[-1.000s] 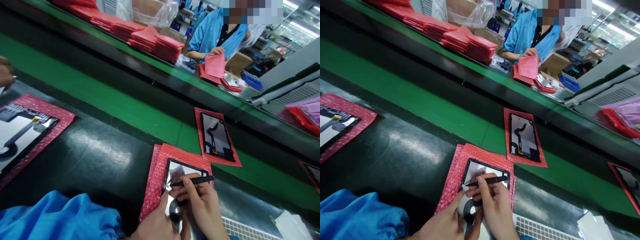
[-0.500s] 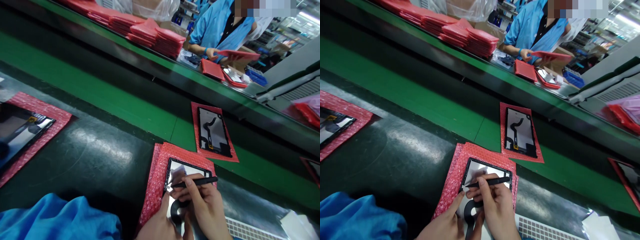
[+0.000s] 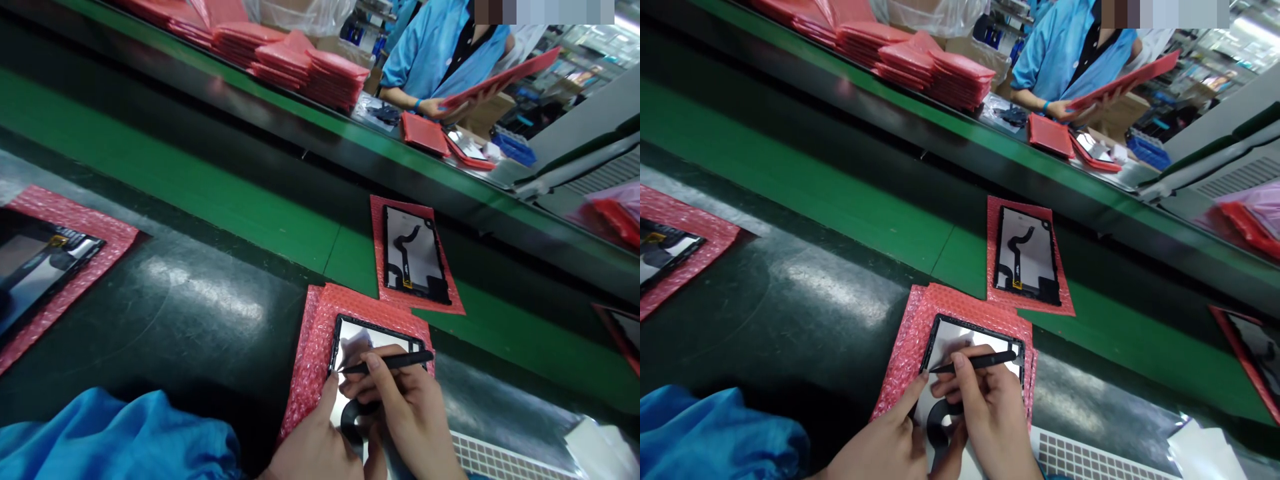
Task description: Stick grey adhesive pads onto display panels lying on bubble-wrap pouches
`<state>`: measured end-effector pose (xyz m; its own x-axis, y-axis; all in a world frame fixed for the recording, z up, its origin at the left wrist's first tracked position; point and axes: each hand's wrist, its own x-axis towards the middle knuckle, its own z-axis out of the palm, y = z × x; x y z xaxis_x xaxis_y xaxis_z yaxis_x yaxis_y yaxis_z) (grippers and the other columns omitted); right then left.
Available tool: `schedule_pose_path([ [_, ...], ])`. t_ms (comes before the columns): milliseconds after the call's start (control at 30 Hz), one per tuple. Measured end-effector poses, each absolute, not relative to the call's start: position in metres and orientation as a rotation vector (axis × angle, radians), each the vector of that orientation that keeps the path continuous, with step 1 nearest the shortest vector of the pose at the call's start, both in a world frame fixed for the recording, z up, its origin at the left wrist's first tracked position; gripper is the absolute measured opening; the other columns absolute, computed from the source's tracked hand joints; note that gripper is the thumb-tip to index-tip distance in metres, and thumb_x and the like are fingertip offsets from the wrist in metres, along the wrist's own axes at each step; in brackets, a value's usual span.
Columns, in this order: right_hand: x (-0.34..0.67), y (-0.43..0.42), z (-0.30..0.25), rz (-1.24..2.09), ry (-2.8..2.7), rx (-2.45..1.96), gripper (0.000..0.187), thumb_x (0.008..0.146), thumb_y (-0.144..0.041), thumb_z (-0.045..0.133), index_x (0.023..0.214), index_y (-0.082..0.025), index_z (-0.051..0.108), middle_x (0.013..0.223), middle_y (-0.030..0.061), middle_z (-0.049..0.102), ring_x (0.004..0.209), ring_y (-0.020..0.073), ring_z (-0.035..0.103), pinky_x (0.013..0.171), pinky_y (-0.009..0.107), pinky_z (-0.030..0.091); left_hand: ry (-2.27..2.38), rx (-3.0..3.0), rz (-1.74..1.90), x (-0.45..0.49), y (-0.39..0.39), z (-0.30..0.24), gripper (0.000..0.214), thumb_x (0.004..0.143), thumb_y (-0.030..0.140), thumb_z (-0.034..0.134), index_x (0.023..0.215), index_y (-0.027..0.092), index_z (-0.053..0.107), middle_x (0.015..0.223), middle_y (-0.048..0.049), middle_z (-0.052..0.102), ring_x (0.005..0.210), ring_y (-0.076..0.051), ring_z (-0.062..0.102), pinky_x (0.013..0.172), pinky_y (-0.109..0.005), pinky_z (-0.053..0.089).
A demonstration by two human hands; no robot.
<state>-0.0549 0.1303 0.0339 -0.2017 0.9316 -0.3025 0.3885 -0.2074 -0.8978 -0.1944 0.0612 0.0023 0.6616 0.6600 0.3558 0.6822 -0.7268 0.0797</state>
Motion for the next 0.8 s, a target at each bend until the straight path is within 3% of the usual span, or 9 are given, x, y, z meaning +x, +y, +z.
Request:
schedule_pose_path([
  [133, -0.056, 0.131, 0.034, 1.438, -1.532, -1.578, 0.041, 0.093, -0.057, 0.069, 0.088, -0.017, 0.076, 0.065, 0.0103, 0.081, 0.055, 0.0215, 0.078, 0.053, 0.025, 0.066, -1.208, -2.749, -0.646, -0.197, 0.068, 0.006, 0.02, 0.098, 0.022, 0.05, 0.092, 0.016, 0.068, 0.05, 0.0028, 0.066, 0.036, -0.016, 0.05, 0.084, -0.045, 0.05],
  [267, -0.057, 0.13, 0.034, 1.466, -1.448, -1.56, 0.042, 0.092, -0.058, 0.07, 0.091, -0.016, 0.074, 0.065, 0.0101, 0.081, 0.055, 0.0216, 0.078, 0.053, 0.026, 0.066, -1.133, -2.847, -0.523, -0.197, 0.073, 0.015, 0.014, 0.092, 0.025, 0.062, 0.098, 0.015, 0.069, 0.052, -0.0004, 0.067, 0.039, -0.019, 0.056, 0.085, -0.048, 0.052],
  [367, -0.056, 0.129, 0.034, 1.501, -1.317, -1.479, 0.041, 0.091, -0.057, 0.074, 0.09, -0.016, 0.07, 0.064, 0.009, 0.08, 0.054, 0.021, 0.078, 0.051, 0.024, 0.065, -1.123, -3.069, -0.338, -0.205, 0.079, 0.033, 0.025, 0.09, 0.038, 0.068, 0.1, 0.015, 0.07, 0.057, -0.0032, 0.07, 0.047, -0.022, 0.064, 0.084, -0.046, 0.055],
  [500, -0.048, 0.126, 0.039, 1.483, -1.137, -1.283, 0.038, 0.087, -0.054, 0.079, 0.087, -0.018, 0.068, 0.06, 0.006, 0.079, 0.045, 0.0182, 0.075, 0.043, 0.02, 0.06, -1.89, -3.023, -0.012, -0.231, 0.09, 0.053, 0.03, 0.1, 0.037, 0.048, 0.098, 0.014, 0.067, 0.078, -0.014, 0.074, 0.066, -0.032, 0.072, 0.063, -0.042, 0.052],
  [567, -0.038, 0.122, 0.044, 1.433, -1.102, -1.213, 0.036, 0.087, -0.053, 0.08, 0.087, -0.018, 0.068, 0.058, 0.0059, 0.078, 0.043, 0.018, 0.074, 0.041, 0.019, 0.059, -2.28, -2.861, 0.019, -0.246, 0.094, 0.053, 0.036, 0.104, 0.035, 0.036, 0.1, 0.014, 0.066, 0.082, -0.0172, 0.072, 0.074, -0.036, 0.071, 0.065, -0.044, 0.049],
  [667, -0.013, 0.116, 0.047, 1.359, -1.104, -1.187, 0.034, 0.089, -0.052, 0.079, 0.087, -0.019, 0.07, 0.058, 0.0072, 0.078, 0.042, 0.0191, 0.074, 0.041, 0.021, 0.059, -2.432, -2.903, -0.128, -0.262, 0.096, 0.044, 0.033, 0.105, 0.04, 0.035, 0.099, 0.02, 0.061, 0.086, -0.0097, 0.071, 0.083, -0.03, 0.07, 0.073, -0.039, 0.047],
  [800, 0.031, 0.109, 0.044, 1.265, -1.073, -1.231, 0.036, 0.085, -0.053, 0.081, 0.086, -0.018, 0.071, 0.059, 0.0094, 0.078, 0.043, 0.0225, 0.072, 0.04, 0.028, 0.06, -2.571, -2.892, -0.388, -0.265, 0.095, 0.03, 0.022, 0.102, 0.04, 0.04, 0.093, 0.025, 0.052, 0.084, 0.0, 0.066, 0.082, -0.021, 0.064, 0.07, -0.031, 0.042],
])
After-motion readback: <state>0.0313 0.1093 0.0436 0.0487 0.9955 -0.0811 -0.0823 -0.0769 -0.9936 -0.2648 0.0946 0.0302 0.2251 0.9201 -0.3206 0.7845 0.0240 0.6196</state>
